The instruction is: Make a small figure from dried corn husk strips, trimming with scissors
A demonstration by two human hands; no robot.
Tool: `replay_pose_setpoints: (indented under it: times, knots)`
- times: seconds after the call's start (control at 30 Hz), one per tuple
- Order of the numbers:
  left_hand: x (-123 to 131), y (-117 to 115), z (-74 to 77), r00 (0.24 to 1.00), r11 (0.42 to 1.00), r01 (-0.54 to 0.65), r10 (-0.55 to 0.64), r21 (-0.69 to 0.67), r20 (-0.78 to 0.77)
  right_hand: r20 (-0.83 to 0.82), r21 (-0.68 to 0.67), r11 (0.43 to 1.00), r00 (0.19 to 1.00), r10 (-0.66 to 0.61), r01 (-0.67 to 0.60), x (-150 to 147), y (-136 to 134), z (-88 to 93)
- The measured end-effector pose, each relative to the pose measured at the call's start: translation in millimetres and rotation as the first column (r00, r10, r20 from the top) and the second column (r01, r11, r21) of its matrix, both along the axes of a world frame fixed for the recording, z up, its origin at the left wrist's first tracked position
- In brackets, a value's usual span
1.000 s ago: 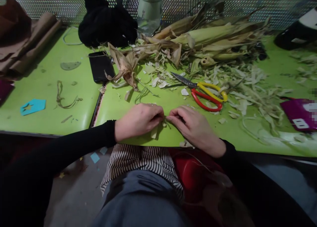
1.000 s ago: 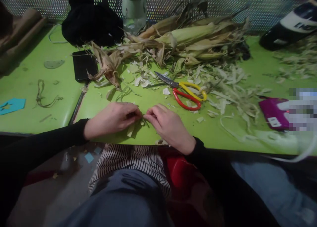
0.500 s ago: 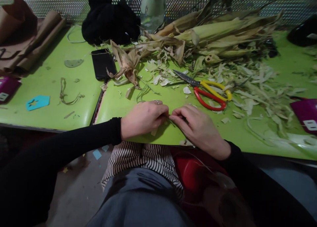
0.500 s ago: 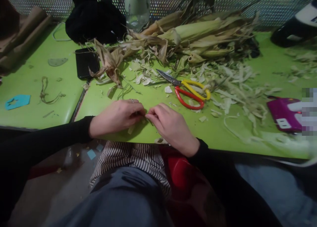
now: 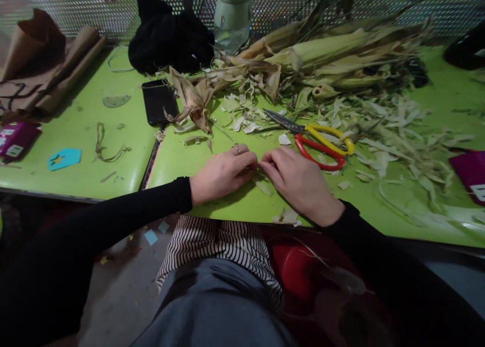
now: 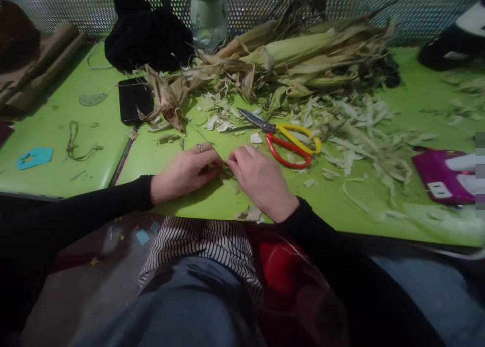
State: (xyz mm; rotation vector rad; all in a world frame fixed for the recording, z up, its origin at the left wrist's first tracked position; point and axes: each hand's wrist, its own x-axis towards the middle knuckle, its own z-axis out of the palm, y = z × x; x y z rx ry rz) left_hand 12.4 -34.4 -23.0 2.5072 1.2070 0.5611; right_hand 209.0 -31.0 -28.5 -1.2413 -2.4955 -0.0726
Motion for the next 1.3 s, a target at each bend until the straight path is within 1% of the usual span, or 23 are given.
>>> replay_pose_setpoints:
  times: [0.07,0.13,0.23,0.3,0.37,0.53,0.63,0.7,0.8,0.9,1.0,1.07,1.1,1.2,1.3]
  knots:
    - [-2.1,0.6,-6.3,0.995,0.997,0.07,-0.072,0.03,0.072,0.001,-0.032,0.999,1.0,-0.006,0.006,2.3,-0.9,-2.2]
    - [-2.9,0.7,-8.7,0.987,0.991,0.13,-0.131,0.016,0.098,-0.004,-0.064,0.998,1.0,-0.003,0.003,3.4,-1.2,-3.5]
    - [-3.3,2.5,-6.4,0.976,0.979,0.197,-0.191,-0.049,0.109,-0.013,-0.094,0.995,1.0,0.01,-0.011,3.5,0.4,-4.4]
    - [-3.5,4.8,-3.4,0.968,0.968,0.225,-0.209,-0.11,0.137,-0.015,-0.098,0.995,1.0,0.015,-0.017,3.6,1.5,-4.4]
    - [-3.6,6.5,-0.9,0.966,0.96,0.218,-0.186,-0.174,0.182,-0.023,-0.1,0.995,1.0,0.013,-0.015,4.4,1.2,-3.6]
    - [-2.1,5.5,1.9,0.966,0.945,0.105,-0.023,-0.311,0.256,-0.095,-0.106,0.994,0.996,-0.002,-0.008,9.4,-9.6,0.4]
    - [-0.9,4.4,4.0,0.953,0.927,0.073,0.044,-0.369,0.3,-0.114,-0.101,0.995,0.993,0.002,-0.014,12.0,-18.5,0.9]
    - [-0.6,4.8,6.5,0.955,0.916,0.07,0.053,-0.394,0.293,-0.113,-0.084,0.996,0.994,0.004,-0.013,12.4,-22.8,0.9]
    - [-0.5,6.5,10.3,0.969,0.901,0.073,0.037,-0.428,0.244,-0.119,-0.057,0.998,0.993,-0.008,0.001,9.4,-25.7,1.7]
    - [-0.7,7.9,12.4,0.971,0.875,0.087,0.033,-0.477,0.236,-0.134,-0.066,0.998,0.991,-0.012,0.003,2.4,-24.9,3.8]
    - [-1.1,8.4,12.1,0.968,0.865,0.079,0.053,-0.496,0.246,-0.182,-0.1,0.995,0.983,-0.005,-0.014,-4.5,-21.3,7.6]
    - [-1.7,8.4,11.4,0.962,0.864,0.071,0.073,-0.499,0.264,-0.244,-0.137,0.991,0.97,-0.024,-0.01,-5.9,-18.1,11.5]
    - [-2.2,8.4,10.9,0.955,0.854,0.079,0.083,-0.514,0.285,-0.271,-0.159,0.987,0.962,-0.043,-0.001,-5.3,-16.6,13.7]
    - [-3.7,9.0,9.3,0.919,0.793,0.152,0.107,-0.591,0.38,-0.28,-0.262,0.965,0.957,-0.069,-0.007,0.1,-13.8,18.4]
    - [-5.0,10.0,7.8,0.894,0.748,0.203,0.122,-0.632,0.43,-0.255,-0.347,0.936,0.967,-0.027,-0.065,5.6,-14.2,17.3]
